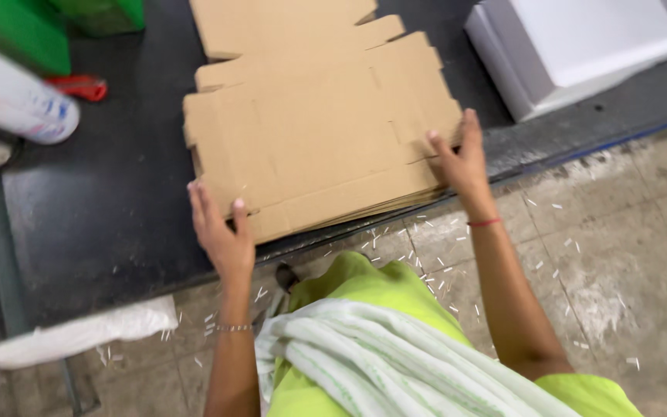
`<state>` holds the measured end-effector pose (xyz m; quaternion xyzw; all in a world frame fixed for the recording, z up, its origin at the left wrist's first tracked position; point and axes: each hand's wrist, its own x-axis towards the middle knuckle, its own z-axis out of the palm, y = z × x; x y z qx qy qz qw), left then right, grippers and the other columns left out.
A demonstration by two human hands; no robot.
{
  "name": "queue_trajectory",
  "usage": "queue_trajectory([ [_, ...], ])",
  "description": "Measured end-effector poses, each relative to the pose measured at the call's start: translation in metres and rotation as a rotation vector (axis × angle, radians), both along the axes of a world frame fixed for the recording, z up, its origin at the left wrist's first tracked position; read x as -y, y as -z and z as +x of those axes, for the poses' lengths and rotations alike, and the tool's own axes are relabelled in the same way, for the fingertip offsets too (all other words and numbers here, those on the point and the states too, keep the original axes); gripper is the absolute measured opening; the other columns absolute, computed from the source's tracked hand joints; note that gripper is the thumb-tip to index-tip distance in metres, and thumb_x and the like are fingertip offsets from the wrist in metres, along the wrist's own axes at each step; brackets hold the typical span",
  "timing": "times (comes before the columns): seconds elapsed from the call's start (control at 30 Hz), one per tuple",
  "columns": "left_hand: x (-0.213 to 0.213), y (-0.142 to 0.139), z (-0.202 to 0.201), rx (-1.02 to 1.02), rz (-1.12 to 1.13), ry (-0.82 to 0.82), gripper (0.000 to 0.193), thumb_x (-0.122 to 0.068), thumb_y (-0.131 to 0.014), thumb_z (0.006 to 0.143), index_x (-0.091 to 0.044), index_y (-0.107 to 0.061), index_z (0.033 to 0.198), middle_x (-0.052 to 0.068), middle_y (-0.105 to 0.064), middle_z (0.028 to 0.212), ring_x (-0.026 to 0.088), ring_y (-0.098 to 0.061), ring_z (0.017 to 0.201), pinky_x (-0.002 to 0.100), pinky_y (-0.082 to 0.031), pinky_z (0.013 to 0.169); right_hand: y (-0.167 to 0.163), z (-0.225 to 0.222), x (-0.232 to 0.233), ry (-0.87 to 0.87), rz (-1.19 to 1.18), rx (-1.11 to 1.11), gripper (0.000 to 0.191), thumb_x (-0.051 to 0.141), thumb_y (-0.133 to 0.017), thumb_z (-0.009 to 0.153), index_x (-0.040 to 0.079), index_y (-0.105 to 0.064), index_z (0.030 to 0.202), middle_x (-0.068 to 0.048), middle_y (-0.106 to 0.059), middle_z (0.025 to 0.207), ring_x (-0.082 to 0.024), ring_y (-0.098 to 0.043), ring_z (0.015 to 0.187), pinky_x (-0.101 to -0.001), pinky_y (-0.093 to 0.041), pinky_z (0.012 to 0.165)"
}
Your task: The person sits at a workbench and folds flat cardboard box blanks into open boxes, pressing the flaps into shape. They then place white paperboard inserts into each folded box and stack the finished boxes on the bench.
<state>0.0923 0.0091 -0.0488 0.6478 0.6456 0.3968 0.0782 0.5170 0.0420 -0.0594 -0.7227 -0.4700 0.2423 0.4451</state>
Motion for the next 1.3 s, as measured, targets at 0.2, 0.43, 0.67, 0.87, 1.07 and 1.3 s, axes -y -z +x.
queue_trajectory([
  [0.2,-0.002,0.012,0.017,-0.028,-0.005,-0.117,0.071,-0.028,-0.065,0.104,0.002,-0.034,0.159,0.026,-0.033,0.165,0.042,-0.037,0.152,0.049,-0.031,0.123,-0.059,0.01,0.018,-0.198,0.269,-0.446,0.071,0.012,-0.071,0.103,-0.002,-0.033,0.163,-0.017,-0.049,0.162,-0.027,-0.05,0.146,-0.0362,-0.043,0.121],
  [0.43,0.017,-0.016,0.035,0.123,0.067,-0.199,0.081,-0.026,-0.071,0.101,0.003,-0.025,0.161,0.024,-0.023,0.168,0.04,-0.027,0.154,0.05,-0.025,0.126,-0.075,0.008,0.014,-0.177,0.189,-1.048,0.044,-0.002,-0.061,0.101,0.002,-0.054,0.144,-0.008,-0.067,0.132,-0.02,-0.066,0.119,-0.0361,-0.056,0.104],
  [0.67,0.033,-0.041,0.055,1.648,0.094,0.118,0.062,-0.003,-0.066,0.097,0.003,-0.04,0.153,0.018,-0.051,0.147,0.028,-0.051,0.133,0.043,-0.041,0.113,-0.04,0.034,0.02,-0.169,0.115,-1.105,0.043,-0.001,-0.063,0.1,0.006,-0.06,0.141,-0.005,-0.069,0.126,-0.017,-0.067,0.114,-0.0347,-0.056,0.103],
  [0.87,0.019,-0.04,0.023,1.919,-0.153,0.175,0.047,-0.005,-0.063,0.096,-0.004,-0.049,0.141,0.008,-0.062,0.132,0.024,-0.06,0.124,0.044,-0.048,0.107,-0.024,0.015,0.027,-0.106,0.07,-1.077,0.04,-0.001,-0.063,0.096,0.009,-0.062,0.135,-0.003,-0.07,0.121,-0.016,-0.068,0.109,-0.0333,-0.056,0.099],
  [1.07,-0.009,-0.039,0.021,1.455,-0.214,0.224,0.044,0.005,-0.059,0.094,0.001,-0.058,0.138,0.013,-0.065,0.136,0.025,-0.062,0.125,0.04,-0.049,0.109,-0.041,-0.023,0.025,-0.134,0.181,-0.991,0.04,-0.004,-0.06,0.098,0.004,-0.056,0.137,-0.005,-0.069,0.124,-0.016,-0.066,0.114,-0.0329,-0.052,0.103],
  [1.3,-0.004,-0.046,0.104,-0.075,-0.169,0.333,0.084,-0.03,-0.062,0.095,0.01,-0.02,0.157,0.03,-0.02,0.165,0.039,-0.018,0.156,0.05,-0.015,0.127,-0.059,-0.11,0.024,-0.456,0.237,-0.317,0.063,0.008,-0.055,0.108,0.003,-0.023,0.163,-0.021,-0.02,0.173,-0.029,-0.018,0.16,-0.0365,-0.018,0.128],
])
